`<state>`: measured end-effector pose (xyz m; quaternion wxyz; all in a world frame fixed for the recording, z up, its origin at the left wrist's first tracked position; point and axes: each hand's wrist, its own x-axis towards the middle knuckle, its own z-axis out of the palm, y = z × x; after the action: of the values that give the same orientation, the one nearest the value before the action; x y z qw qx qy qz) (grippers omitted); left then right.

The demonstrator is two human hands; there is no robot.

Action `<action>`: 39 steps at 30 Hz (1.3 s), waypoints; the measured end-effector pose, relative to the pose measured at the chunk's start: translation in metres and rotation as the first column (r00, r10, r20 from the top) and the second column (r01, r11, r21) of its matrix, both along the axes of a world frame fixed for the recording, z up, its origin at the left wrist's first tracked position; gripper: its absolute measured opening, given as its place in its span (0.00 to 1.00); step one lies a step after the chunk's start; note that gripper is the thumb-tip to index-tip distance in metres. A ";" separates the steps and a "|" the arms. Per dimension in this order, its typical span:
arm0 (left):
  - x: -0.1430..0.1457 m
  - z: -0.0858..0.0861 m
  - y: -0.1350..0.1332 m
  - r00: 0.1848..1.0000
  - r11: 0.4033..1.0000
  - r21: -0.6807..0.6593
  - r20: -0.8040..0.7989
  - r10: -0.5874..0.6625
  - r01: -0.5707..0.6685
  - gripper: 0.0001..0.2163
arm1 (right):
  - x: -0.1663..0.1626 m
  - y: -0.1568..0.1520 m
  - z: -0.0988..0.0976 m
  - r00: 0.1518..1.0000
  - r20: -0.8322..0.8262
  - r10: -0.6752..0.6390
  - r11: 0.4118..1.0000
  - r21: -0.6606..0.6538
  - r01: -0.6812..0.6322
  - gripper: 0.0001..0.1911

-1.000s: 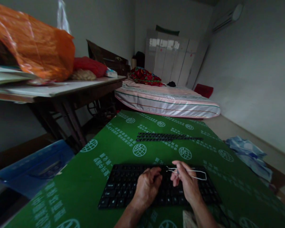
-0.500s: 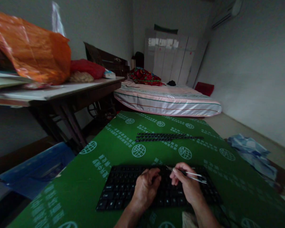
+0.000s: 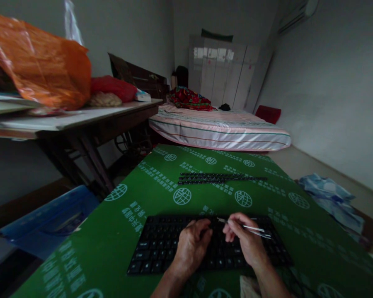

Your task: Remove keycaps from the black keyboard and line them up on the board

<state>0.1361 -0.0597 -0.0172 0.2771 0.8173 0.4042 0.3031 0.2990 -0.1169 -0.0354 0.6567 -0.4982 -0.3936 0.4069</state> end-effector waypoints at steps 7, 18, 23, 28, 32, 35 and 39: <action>0.001 0.000 0.001 1.000 1.000 0.002 0.005 0.000 0.000 0.11 | 0.000 0.000 0.001 1.000 -0.008 0.007 1.000 -0.002 -0.007 0.13; 0.002 0.000 0.001 1.000 0.999 0.032 -0.021 -0.012 0.012 0.11 | -0.002 0.000 0.005 1.000 0.028 -0.007 1.000 -0.020 0.007 0.15; 0.001 -0.002 0.000 1.000 0.999 0.033 -0.003 -0.009 0.009 0.11 | -0.002 0.000 0.006 0.998 0.063 0.010 1.000 -0.022 -0.009 0.15; 0.001 -0.002 0.000 1.000 1.000 0.021 -0.003 -0.010 0.010 0.11 | -0.002 0.000 0.003 0.998 0.058 0.012 1.000 -0.024 -0.010 0.14; 0.001 -0.001 0.000 1.000 0.999 0.045 -0.024 -0.010 0.011 0.11 | -0.002 -0.001 0.003 0.998 0.065 0.014 1.000 -0.022 -0.012 0.13; 0.001 0.001 0.000 0.999 0.999 0.048 -0.034 -0.015 0.017 0.11 | -0.002 -0.002 0.004 0.998 0.068 0.015 1.000 -0.024 -0.014 0.13; 0.002 0.005 -0.001 0.999 0.999 0.032 -0.035 -0.014 0.016 0.11 | -0.002 -0.002 0.004 0.998 0.065 0.020 1.000 -0.020 -0.018 0.12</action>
<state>0.1376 -0.0608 -0.0124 0.2590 0.8299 0.3978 0.2933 0.2971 -0.1184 -0.0312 0.6347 -0.5139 -0.4154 0.4006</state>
